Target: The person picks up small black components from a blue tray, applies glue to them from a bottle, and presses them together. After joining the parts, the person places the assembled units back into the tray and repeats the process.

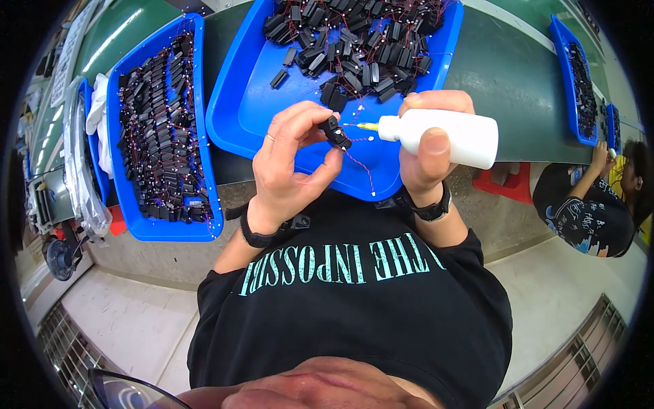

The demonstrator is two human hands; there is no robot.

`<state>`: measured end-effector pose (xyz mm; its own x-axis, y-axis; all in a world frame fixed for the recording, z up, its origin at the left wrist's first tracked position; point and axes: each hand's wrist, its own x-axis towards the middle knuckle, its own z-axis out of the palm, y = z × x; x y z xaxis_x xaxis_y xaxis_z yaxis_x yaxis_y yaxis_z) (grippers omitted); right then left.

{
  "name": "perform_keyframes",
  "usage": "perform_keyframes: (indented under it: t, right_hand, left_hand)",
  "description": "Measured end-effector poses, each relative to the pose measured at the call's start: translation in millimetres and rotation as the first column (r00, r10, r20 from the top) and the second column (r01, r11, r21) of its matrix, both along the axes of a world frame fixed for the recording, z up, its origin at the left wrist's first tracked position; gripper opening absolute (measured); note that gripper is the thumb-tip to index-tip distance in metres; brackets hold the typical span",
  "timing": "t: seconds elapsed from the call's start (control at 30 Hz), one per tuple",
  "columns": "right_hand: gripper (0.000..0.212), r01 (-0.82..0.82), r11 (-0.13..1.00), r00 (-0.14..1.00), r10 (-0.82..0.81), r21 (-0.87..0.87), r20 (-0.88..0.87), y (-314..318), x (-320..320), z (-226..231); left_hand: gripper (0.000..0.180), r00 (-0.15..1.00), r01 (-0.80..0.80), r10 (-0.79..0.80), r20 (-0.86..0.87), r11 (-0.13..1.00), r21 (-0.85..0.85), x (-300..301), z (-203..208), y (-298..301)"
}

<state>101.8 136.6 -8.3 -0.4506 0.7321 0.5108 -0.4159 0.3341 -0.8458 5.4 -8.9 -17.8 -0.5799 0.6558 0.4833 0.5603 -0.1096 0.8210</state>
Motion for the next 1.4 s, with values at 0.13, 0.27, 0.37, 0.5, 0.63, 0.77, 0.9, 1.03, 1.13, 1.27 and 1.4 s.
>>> perform_keyframes:
  t: [0.13,0.27,0.37,0.5,0.63,0.77,0.9,1.03,1.13,1.27,1.4]
  right_hand:
    - [0.047,0.015,1.000,1.000,-0.015,0.008,0.014,0,0,0]
    - [0.051,0.075,0.997,0.997,-0.076,-0.018,-0.007,1,-4,-1]
    - [0.057,0.298,0.946,0.952,-0.304,-0.128,-0.028,-1,-12,-1]
    - [0.059,0.209,0.946,0.978,-0.199,-0.249,0.065,0,-1,2]
    - [0.058,0.142,0.959,0.989,-0.129,-0.246,0.069,5,3,2]
    - [0.048,0.023,0.959,1.000,-0.028,-0.284,-0.013,6,6,-3]
    - [0.056,0.076,0.961,0.997,-0.064,-0.264,0.054,6,5,-1]
    - [0.055,0.052,0.962,0.998,-0.044,-0.268,0.035,8,6,-3]
    - [0.055,0.041,0.967,0.999,-0.032,-0.251,0.039,10,8,-5]
    - [0.056,0.024,0.973,0.999,-0.015,-0.229,0.041,12,7,-8]
    - [0.056,0.077,0.977,0.997,-0.080,-0.200,-0.011,9,6,-9]
  left_hand:
    - [0.048,1.000,0.003,-0.003,0.011,1.000,-0.009,1,0,-1]
    - [0.049,1.000,0.008,-0.008,0.005,1.000,0.001,0,1,-1]
    - [0.046,0.997,0.000,0.004,0.072,0.999,-0.055,2,3,-2]
    - [0.040,0.995,-0.050,0.012,-0.102,0.922,-0.383,0,13,-8]
    - [0.036,0.968,-0.097,-0.075,-0.241,0.770,-0.630,-3,28,-2]
    - [0.032,0.916,-0.139,-0.193,-0.351,0.671,-0.729,-5,28,4]
    - [0.027,0.907,-0.112,-0.232,-0.352,0.672,-0.732,-10,26,3]
    - [0.019,0.936,-0.059,-0.201,-0.289,0.719,-0.692,-15,25,-1]
    - [0.016,0.952,-0.049,-0.167,-0.255,0.741,-0.669,-15,23,-1]
    - [0.017,0.962,-0.067,-0.118,-0.247,0.773,-0.630,-17,20,-3]
    - [0.019,0.971,-0.100,-0.044,-0.236,0.819,-0.564,-17,17,-7]
